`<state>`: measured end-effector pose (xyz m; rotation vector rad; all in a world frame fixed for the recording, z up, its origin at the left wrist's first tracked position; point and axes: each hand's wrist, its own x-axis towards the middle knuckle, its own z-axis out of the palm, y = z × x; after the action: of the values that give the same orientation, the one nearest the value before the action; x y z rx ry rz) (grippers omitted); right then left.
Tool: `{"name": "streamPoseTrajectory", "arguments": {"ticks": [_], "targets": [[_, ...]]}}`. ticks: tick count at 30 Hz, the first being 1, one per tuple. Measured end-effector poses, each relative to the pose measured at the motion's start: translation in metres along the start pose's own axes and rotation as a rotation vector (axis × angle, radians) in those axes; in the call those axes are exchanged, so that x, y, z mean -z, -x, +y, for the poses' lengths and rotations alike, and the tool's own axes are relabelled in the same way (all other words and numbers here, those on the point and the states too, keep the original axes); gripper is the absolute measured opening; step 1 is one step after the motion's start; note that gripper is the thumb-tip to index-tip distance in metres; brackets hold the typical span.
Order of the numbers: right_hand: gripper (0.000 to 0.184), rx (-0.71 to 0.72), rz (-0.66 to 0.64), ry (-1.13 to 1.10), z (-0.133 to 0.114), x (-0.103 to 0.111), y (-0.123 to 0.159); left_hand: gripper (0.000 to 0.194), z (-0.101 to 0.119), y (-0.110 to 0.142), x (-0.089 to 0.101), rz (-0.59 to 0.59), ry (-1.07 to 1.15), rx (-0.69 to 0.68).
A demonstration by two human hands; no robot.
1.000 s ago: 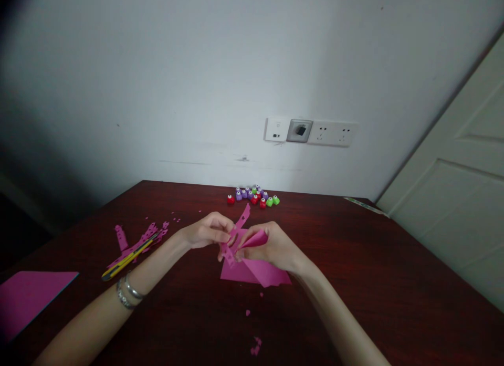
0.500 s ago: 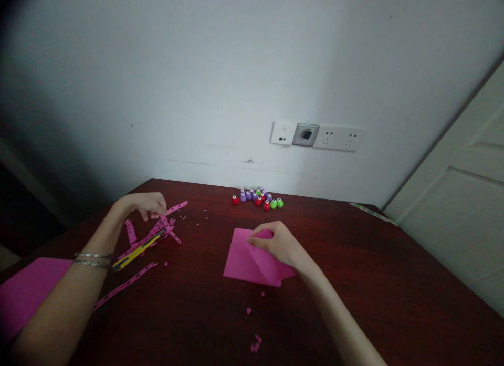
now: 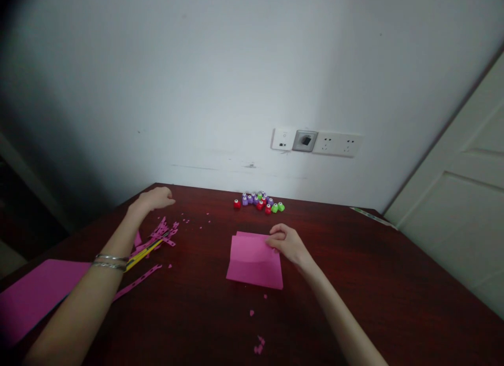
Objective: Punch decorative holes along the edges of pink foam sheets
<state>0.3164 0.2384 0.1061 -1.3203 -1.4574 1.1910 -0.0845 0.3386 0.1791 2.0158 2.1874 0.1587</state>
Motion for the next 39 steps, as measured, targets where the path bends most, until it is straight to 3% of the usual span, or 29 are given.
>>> {"name": "streamPoseTrajectory", "arguments": {"ticks": [2, 5, 8, 13, 17, 21, 32, 39], "targets": [[0.034, 0.003, 0.012, 0.001, 0.016, 0.001, -0.001, 0.024, 0.029, 0.007, -0.001, 0.042, 0.029, -0.139], [0.033, 0.014, 0.021, 0.027, 0.038, 0.001, -0.002, 0.027, 0.071, 0.019, -0.016, -0.086, 0.208, -0.430], [0.028, 0.042, 0.043, 0.082, 0.054, -0.001, -0.002, 0.025, 0.104, 0.029, -0.044, -0.255, 0.274, -0.639], [0.020, 0.113, 0.079, 0.189, 0.060, -0.002, 0.000, 0.016, 0.142, 0.049, -0.092, -0.382, 0.263, -0.886], [0.016, 0.151, 0.084, 0.270, 0.058, -0.002, 0.003, 0.035, 0.153, 0.063, -0.110, -0.387, 0.079, -0.826], [0.015, 0.175, 0.095, 0.353, 0.056, -0.004, 0.006, 0.045, 0.154, 0.066, -0.115, -0.381, 0.056, -0.822], [0.011, 0.254, 0.174, 0.605, 0.056, -0.012, 0.011, 0.046, 0.159, 0.056, -0.128, -0.414, -0.044, -0.863], [0.007, 0.310, 0.112, 0.735, 0.054, -0.012, 0.013, 0.044, 0.157, 0.053, -0.130, -0.441, -0.020, -0.853]]}}
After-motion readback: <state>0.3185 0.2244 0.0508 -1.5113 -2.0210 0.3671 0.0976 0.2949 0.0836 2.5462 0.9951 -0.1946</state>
